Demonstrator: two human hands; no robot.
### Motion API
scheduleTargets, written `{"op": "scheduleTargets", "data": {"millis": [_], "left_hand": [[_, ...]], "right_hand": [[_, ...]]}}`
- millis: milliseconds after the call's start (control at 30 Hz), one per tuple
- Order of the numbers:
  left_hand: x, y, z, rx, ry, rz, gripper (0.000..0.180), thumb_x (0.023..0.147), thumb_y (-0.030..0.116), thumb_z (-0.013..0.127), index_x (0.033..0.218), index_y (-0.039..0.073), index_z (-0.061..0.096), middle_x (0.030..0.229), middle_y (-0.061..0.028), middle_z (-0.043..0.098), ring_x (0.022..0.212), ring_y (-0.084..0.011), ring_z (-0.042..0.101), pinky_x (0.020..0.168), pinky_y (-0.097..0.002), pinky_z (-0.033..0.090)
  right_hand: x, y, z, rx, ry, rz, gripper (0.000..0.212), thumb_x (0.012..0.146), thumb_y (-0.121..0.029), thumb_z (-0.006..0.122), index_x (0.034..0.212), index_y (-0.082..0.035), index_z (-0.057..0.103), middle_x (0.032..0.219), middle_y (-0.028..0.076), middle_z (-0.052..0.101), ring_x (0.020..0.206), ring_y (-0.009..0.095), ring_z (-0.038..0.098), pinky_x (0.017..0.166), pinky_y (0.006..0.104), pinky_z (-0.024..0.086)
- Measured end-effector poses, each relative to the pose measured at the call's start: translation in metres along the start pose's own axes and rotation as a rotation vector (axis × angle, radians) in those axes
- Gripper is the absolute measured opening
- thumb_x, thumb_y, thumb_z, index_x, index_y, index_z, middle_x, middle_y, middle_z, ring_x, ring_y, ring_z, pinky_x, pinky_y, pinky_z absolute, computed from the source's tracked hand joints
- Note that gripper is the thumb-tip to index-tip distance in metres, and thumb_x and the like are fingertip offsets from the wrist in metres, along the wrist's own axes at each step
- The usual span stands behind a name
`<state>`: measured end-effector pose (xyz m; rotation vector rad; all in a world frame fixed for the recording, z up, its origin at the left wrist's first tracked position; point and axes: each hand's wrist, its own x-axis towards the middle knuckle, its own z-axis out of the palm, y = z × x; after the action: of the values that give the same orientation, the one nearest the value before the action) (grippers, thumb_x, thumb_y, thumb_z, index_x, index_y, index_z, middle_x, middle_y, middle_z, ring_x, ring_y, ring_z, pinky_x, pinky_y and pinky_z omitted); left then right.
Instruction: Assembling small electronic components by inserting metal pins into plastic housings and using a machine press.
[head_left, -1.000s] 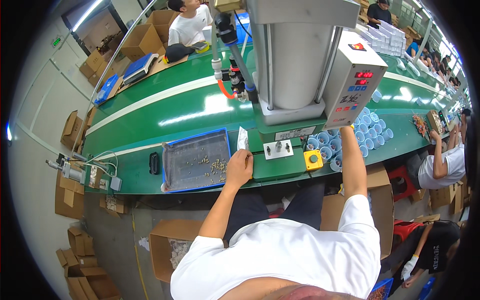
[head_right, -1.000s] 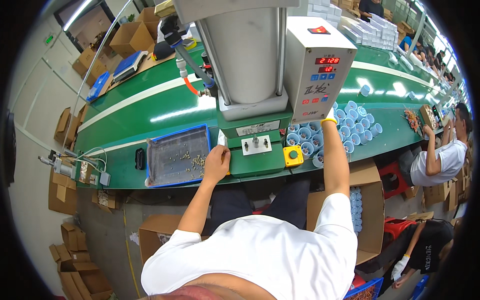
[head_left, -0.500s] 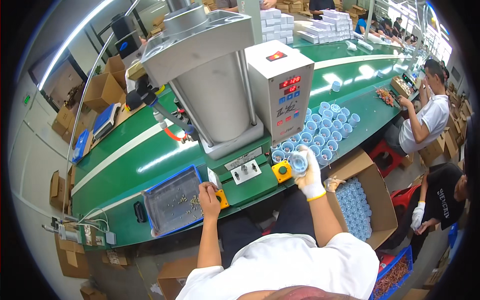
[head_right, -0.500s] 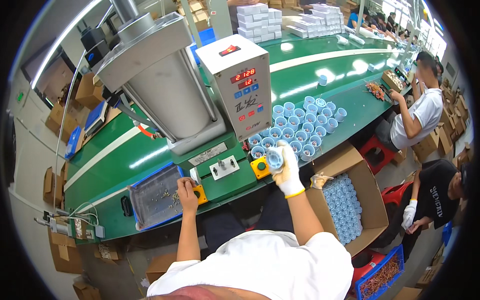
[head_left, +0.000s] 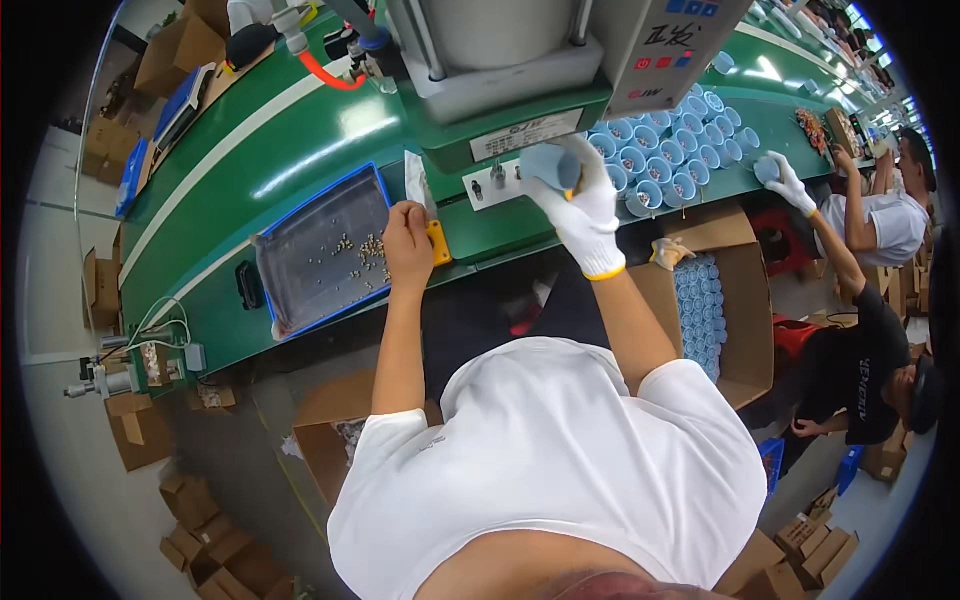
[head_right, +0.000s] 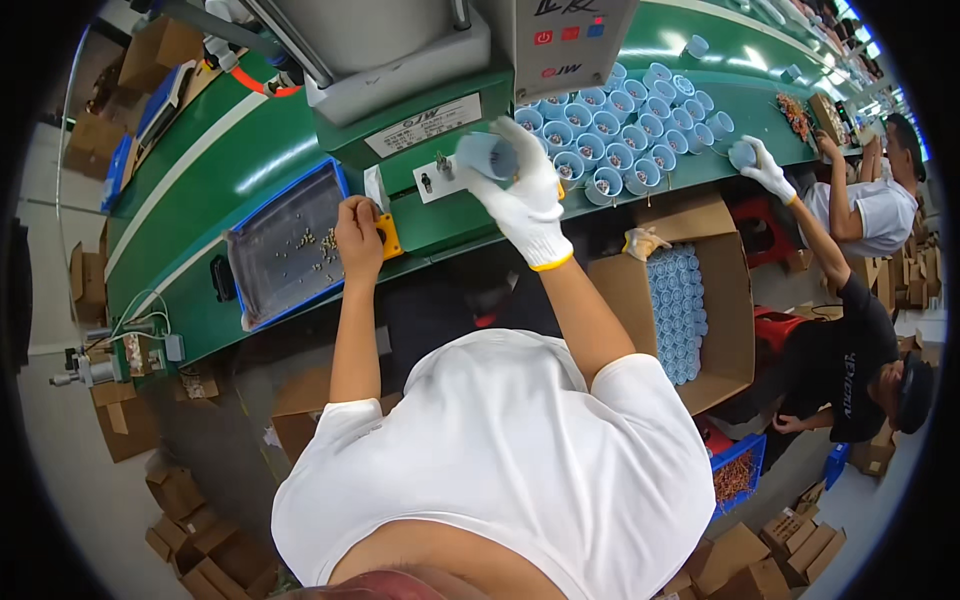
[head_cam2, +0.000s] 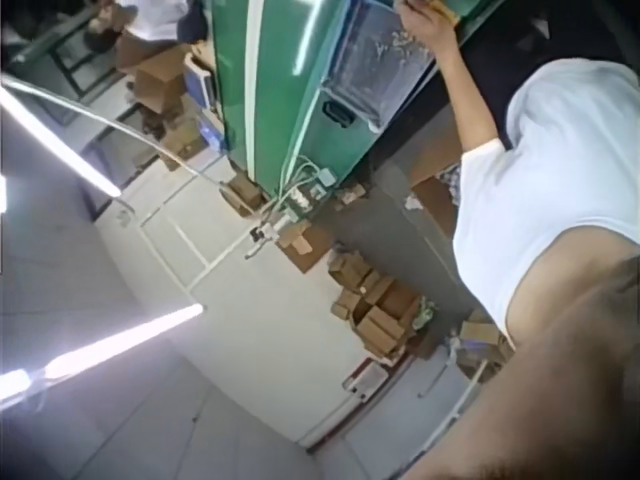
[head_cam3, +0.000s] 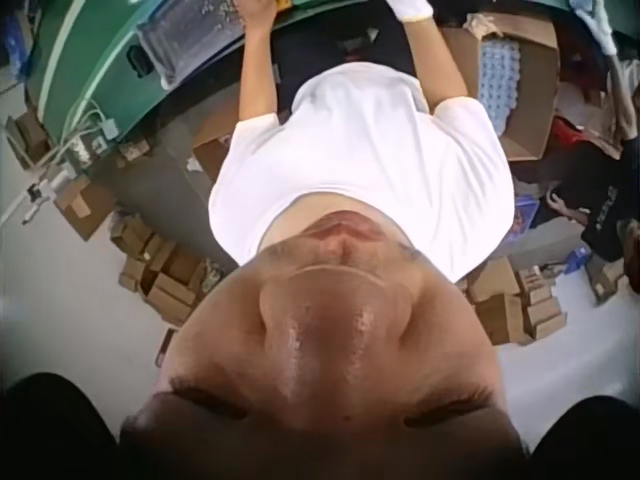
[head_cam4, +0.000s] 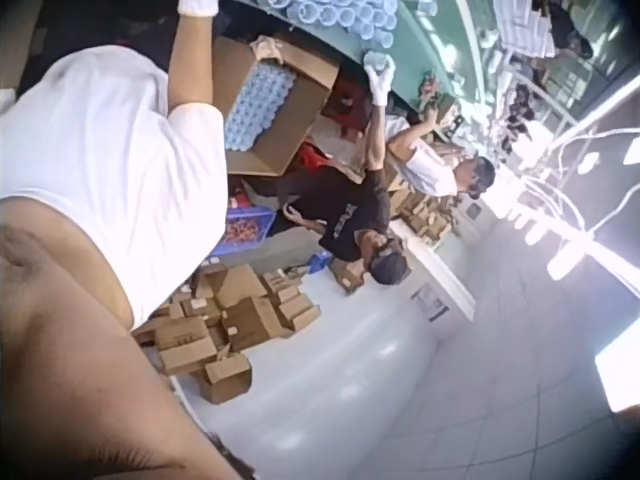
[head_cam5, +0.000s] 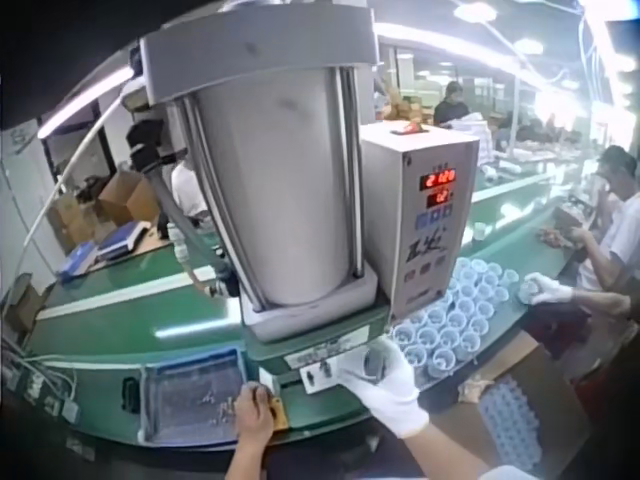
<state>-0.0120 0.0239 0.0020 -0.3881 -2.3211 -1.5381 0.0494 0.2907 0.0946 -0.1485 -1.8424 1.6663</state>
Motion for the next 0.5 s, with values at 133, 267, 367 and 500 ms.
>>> {"op": "scheduleTargets", "data": {"millis": [133, 267, 367, 500], "left_hand": [[-0.005, 0.013, 0.003, -0.003, 0.024, -0.003, 0.015, 0.110, 0.012, 0.070, 0.115, -0.002, 0.069, 0.091, -0.0131, 0.075, 0.082, -0.0244, 0.074, 0.075, -0.0366, 0.058], [-0.007, 0.021, 0.000, 0.008, -0.003, -0.002, 0.011, 0.103, 0.007, 0.078, 0.110, -0.002, 0.076, 0.096, -0.0139, 0.079, 0.084, -0.0237, 0.078, 0.075, -0.0344, 0.060], [-0.005, 0.024, -0.001, 0.047, -0.022, 0.043, 0.011, 0.099, 0.005, 0.081, 0.108, -0.002, 0.078, 0.097, -0.0145, 0.080, 0.085, -0.0251, 0.079, 0.077, -0.0350, 0.061], [-0.005, 0.027, 0.000, 0.035, 0.013, 0.035, 0.014, 0.097, 0.003, 0.083, 0.109, -0.002, 0.079, 0.098, -0.0151, 0.080, 0.086, -0.0272, 0.080, 0.077, -0.0352, 0.061]], "right_hand": [[0.005, -0.016, 0.014, -0.234, -0.154, -0.044, 0.063, 0.081, -0.026, 0.098, 0.132, -0.003, 0.069, 0.118, 0.013, 0.077, 0.108, 0.029, 0.075, 0.098, 0.0398, 0.060], [0.008, -0.003, 0.031, -0.488, -0.159, -0.300, 0.053, 0.080, -0.031, 0.097, 0.120, -0.006, 0.073, 0.107, 0.013, 0.074, 0.098, 0.037, 0.072, 0.091, 0.0463, 0.060], [0.010, 0.004, 0.033, -0.585, -0.147, -0.455, 0.048, 0.080, -0.032, 0.095, 0.115, -0.008, 0.073, 0.105, 0.012, 0.073, 0.097, 0.038, 0.070, 0.088, 0.0481, 0.058], [0.013, 0.001, 0.035, -0.629, -0.181, -0.492, 0.047, 0.080, -0.033, 0.095, 0.113, -0.008, 0.073, 0.105, 0.012, 0.073, 0.098, 0.038, 0.069, 0.087, 0.0495, 0.057]]}}
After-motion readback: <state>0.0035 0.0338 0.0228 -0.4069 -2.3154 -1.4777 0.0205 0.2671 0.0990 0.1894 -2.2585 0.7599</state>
